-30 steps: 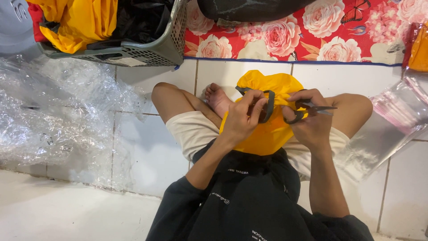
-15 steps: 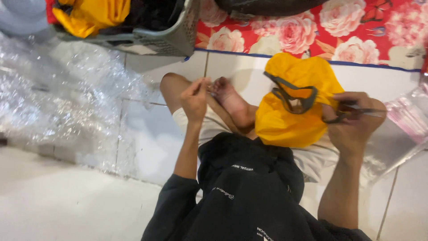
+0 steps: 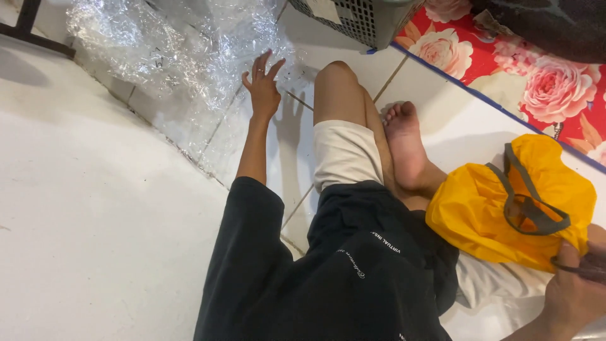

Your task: The person sits cross-legged on the floor and uses scissors to cut the drawstring and edges of a yellow fabric bag. They repeatedly trim the bag's opening and remove excess material, then briefly handle a black plastic object at the end.

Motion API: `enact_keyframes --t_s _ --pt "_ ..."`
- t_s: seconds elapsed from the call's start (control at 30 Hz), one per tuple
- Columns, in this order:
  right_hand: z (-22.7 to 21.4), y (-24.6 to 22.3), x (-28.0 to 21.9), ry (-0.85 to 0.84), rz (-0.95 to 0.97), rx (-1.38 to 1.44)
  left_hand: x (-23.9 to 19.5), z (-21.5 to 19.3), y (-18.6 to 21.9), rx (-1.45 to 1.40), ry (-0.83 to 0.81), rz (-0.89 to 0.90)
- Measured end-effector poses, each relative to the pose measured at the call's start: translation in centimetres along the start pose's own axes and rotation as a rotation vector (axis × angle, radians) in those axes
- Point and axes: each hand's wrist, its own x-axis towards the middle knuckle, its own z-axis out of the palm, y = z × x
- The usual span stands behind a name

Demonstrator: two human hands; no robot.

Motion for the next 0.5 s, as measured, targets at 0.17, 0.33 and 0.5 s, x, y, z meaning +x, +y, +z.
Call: enact_keyframes --t_s 0.17,0.33,0.5 --pt "-0.2 0.7 0.2 0.015 -0.086 -0.108 0.4 1.2 -0.2 -0.042 0.145 -0.07" --pt "0.6 -0.2 0.6 0.068 -0.003 -0.029 0.5 0.5 1.0 -0.022 0.175 -0.147" --pt "2.1 -4.9 2.5 0.108 0.021 0.134 1.9 -0.3 5.0 -0.449 0.506 0.083"
